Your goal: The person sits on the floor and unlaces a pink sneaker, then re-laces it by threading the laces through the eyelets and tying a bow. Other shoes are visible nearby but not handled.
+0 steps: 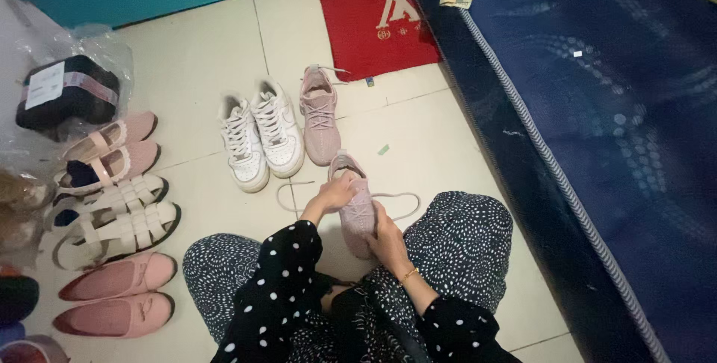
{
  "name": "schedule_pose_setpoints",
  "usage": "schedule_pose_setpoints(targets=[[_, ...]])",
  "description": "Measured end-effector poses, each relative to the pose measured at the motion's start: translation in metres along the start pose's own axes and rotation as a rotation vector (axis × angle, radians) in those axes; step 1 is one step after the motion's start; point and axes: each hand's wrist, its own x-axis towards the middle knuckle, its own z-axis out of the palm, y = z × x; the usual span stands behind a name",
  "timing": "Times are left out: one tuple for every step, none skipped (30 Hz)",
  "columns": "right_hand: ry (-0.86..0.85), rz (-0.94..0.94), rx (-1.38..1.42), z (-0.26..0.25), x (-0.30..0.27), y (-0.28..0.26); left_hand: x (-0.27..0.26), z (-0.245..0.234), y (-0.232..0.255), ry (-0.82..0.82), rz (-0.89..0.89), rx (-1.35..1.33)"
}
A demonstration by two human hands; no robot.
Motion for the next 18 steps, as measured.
schedule_pose_setpoints(targets=[[-0.03,0.043,0.0,-0.0002,0.0007,-0.0017,-0.0008,0.0001,-0.002,0.006,-0.011,-0.012],[-0.042,0.059,0.005,-0.0001,0.0017,-0.003,-0.0004,0.0001,-0.0034,0.003,-0.017,-0.002],[-0.053,0.076,0.01,-0.0003,0.0022,-0.0035,0.0005,0.0008,-0.004,-0.001,-0.021,0.009],[-0.064,0.094,0.015,-0.0005,0.0024,-0.0033,0.0011,0.0015,-0.0049,-0.006,-0.025,0.02],[-0.049,0.065,0.012,-0.0006,0.0026,-0.0025,0.0021,0.0021,-0.0054,0.001,-0.023,0.006],[-0.033,0.037,0.008,-0.0005,0.0027,-0.0015,0.0028,0.0028,-0.006,0.007,-0.021,-0.007],[-0.019,0.009,0.004,-0.0003,0.0023,-0.0003,0.0031,0.0038,-0.0068,0.013,-0.02,-0.021],[0.005,-0.034,0.005,-0.0002,0.0015,0.001,0.0036,0.0047,-0.0072,0.015,-0.018,-0.018],[0.027,-0.08,0.006,0.0,0.0013,0.0018,0.0037,0.0047,-0.008,0.019,-0.017,-0.016],[0.049,-0.126,0.006,0.0004,0.0013,0.0022,0.0036,0.0046,-0.0088,0.023,-0.016,-0.014],[0.019,-0.064,-0.001,0.0009,0.0013,0.0024,0.0037,0.0047,-0.0091,0.026,-0.014,-0.017],[-0.01,-0.002,-0.009,0.0013,0.0015,0.0025,0.0039,0.0047,-0.009,0.029,-0.013,-0.021],[-0.04,0.061,-0.016,0.0015,0.0015,0.0025,0.004,0.0047,-0.0087,0.032,-0.011,-0.024],[-0.027,0.033,-0.011,0.0016,0.0015,0.0025,0.0041,0.0047,-0.0083,0.026,-0.024,-0.017],[-0.014,0.005,-0.007,0.0016,0.0018,0.0025,0.0045,0.0043,-0.0077,0.021,-0.036,-0.009],[-0.001,-0.024,-0.003,0.0016,0.0025,0.0027,0.0049,0.0037,-0.0071,0.016,-0.048,-0.002],[-0.011,-0.011,-0.003,0.0021,0.0023,0.0029,0.0047,0.0032,-0.0068,0.016,-0.048,-0.014],[-0.02,0.001,-0.004,0.0027,0.0016,0.0033,0.0042,0.0027,-0.0066,0.017,-0.047,-0.025]])
